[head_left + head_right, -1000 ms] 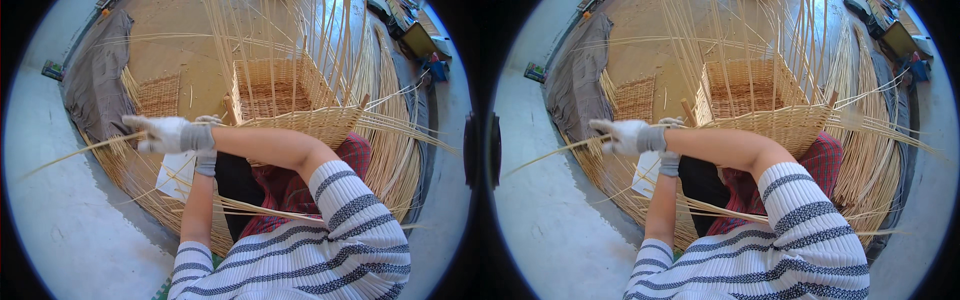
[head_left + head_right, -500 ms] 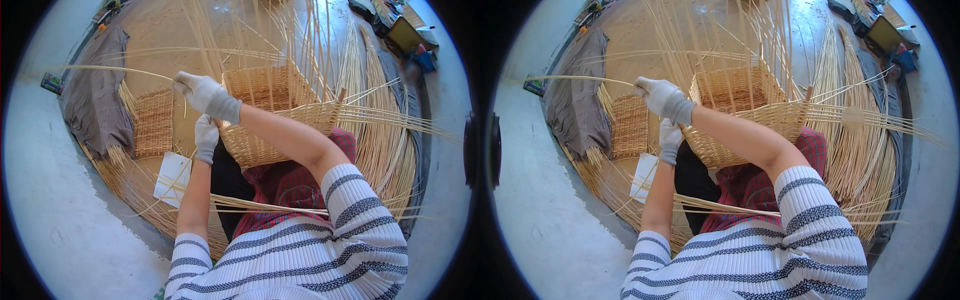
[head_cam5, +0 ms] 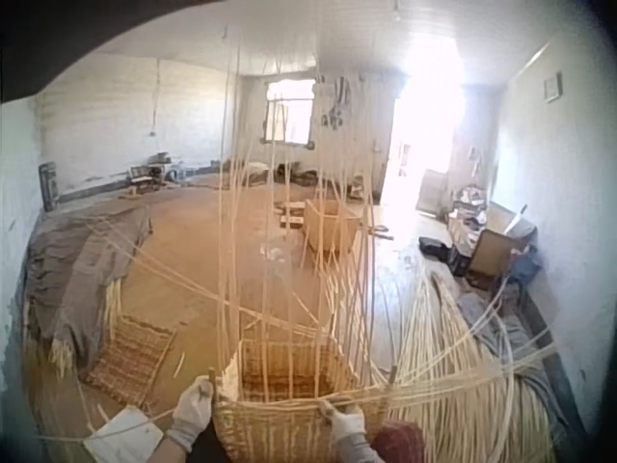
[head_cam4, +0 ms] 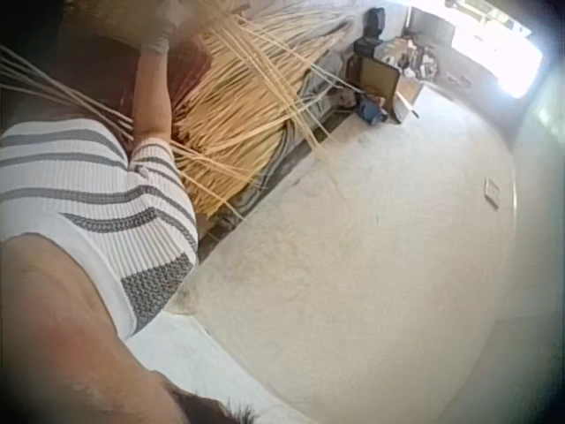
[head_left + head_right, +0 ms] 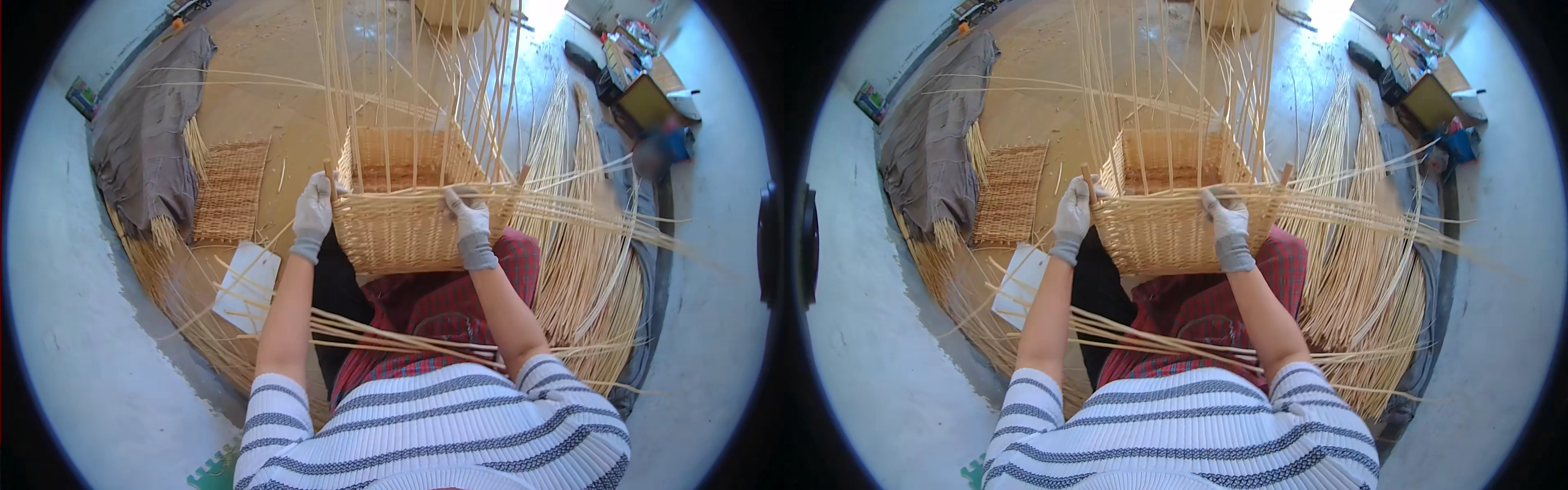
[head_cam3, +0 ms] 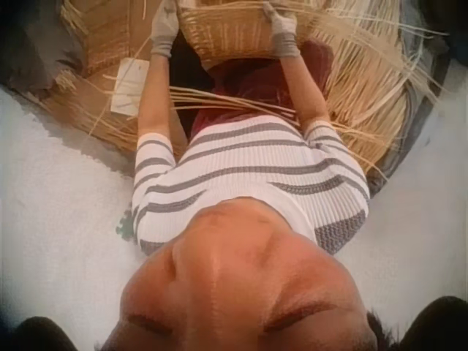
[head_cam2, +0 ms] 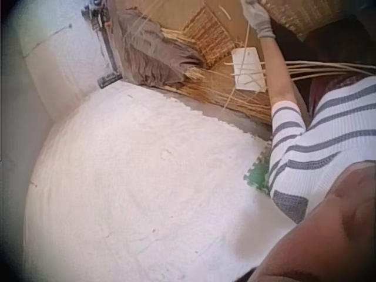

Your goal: Weaving a square willow or rattan basket by hand.

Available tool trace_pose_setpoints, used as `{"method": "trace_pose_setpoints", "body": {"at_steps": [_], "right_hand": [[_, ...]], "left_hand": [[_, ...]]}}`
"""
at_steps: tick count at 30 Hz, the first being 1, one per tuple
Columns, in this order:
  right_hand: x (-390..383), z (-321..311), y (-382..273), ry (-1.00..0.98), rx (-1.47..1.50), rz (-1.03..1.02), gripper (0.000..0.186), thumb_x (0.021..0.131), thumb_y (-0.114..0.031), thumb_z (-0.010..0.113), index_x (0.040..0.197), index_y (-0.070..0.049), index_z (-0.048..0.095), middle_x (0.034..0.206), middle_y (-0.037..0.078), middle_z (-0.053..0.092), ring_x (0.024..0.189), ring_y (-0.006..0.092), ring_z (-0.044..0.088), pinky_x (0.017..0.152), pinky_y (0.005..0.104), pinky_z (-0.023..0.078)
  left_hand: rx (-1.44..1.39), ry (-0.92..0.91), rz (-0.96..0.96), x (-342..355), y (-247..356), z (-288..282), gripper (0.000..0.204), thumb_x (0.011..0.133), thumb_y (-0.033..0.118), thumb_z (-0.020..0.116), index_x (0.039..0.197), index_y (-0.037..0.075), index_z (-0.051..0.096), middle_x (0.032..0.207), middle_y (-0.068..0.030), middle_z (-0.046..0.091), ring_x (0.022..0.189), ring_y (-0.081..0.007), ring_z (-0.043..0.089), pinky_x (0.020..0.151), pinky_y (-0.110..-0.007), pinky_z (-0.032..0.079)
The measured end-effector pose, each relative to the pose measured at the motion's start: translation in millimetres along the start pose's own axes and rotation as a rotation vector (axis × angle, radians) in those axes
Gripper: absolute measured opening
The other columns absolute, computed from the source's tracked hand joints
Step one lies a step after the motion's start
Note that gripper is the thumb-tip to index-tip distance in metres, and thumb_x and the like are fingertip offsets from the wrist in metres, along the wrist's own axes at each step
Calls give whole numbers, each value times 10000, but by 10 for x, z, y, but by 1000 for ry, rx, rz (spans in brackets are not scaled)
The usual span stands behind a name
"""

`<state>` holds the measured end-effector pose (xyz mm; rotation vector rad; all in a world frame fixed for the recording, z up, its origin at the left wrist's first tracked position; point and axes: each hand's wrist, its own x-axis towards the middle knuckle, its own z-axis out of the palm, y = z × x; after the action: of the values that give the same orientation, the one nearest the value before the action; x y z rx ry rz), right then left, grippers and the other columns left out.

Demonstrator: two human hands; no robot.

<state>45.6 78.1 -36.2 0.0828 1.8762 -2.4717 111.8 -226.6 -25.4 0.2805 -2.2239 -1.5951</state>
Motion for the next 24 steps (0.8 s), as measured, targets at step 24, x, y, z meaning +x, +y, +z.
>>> {"method": "trace_pose_setpoints", "body": {"at_steps": [24], "right_hand": [[166, 120, 139, -128, 163, -413, 182, 1136, -180, 456, 1261, -49, 475, 816, 87, 639, 750, 204, 679, 884, 422, 620]], "left_hand": [[-173, -174, -425, 32, 390, 617, 404, 974, 425, 749, 958, 29, 672, 830, -119, 722, 622, -204, 721, 543, -346, 614]]}}
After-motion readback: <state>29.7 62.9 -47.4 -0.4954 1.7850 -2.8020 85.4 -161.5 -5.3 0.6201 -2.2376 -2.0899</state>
